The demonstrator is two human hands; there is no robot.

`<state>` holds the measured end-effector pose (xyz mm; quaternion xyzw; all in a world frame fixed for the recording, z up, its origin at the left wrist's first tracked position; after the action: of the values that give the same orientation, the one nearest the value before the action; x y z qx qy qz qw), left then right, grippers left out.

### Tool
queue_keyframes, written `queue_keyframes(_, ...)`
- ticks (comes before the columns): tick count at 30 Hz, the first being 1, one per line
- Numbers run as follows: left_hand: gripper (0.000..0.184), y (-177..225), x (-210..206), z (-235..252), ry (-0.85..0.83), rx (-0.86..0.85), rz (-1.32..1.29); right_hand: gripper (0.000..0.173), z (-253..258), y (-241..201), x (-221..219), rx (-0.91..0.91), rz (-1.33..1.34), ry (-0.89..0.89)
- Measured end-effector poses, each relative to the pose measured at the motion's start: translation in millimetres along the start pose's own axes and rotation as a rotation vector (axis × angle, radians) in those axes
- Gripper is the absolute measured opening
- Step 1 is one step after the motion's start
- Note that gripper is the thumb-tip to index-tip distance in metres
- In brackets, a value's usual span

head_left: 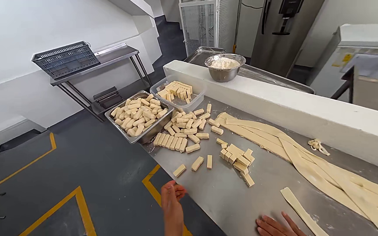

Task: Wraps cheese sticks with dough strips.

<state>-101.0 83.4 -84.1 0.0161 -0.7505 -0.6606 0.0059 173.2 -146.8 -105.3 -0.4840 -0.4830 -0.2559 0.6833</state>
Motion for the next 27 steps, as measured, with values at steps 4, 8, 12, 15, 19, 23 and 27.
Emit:
queue_keyframes(4, 0.033, 5, -52, -7, -0.249, -0.120, 0.257, 0.029, 51, -7, 22, 0.110, 0.032, 0.097)
queue_keyframes(8, 0.032, 3, -78, -4, -0.415, -0.123, 0.664, 0.023, 96, -7, 38, -0.125, 0.273, 0.022)
queue_keyframes(12, 0.033, 2, -89, 6, -0.377, -0.191, 0.965, 0.034, 122, 22, 20, -0.541, 0.766, -0.313)
queue_keyframes(15, 0.037, 11, -89, 21, -0.116, -0.535, 1.057, 0.034, 143, 27, 17, -0.688, 0.996, -0.302)
queue_keyframes(19, 0.040, 22, -101, 54, -0.189, -0.430, 1.280, 0.037, 174, 28, 11, -0.741, 1.157, -0.167)
queue_keyframes(23, 0.047, 34, -104, 54, -0.506, -0.079, 1.459, 0.038, 198, 35, -3, -0.779, 1.020, -0.033)
queue_keyframes(27, 0.042, 16, -91, 13, -0.658, 0.063, 1.261, 0.041, 200, 28, 4, -0.747, 0.823, -0.108)
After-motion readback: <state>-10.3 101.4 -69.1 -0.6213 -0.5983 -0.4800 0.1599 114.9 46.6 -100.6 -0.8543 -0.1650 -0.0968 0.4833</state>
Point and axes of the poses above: each hand's wrist, its own z-axis towards the middle knuckle, its own x-axis out of the back of the hand, y = z × x, the point moved 7 cm from there along z, towards the middle knuckle, and after that the axes turned 3 degrees about -y, right-handed, at the moved point
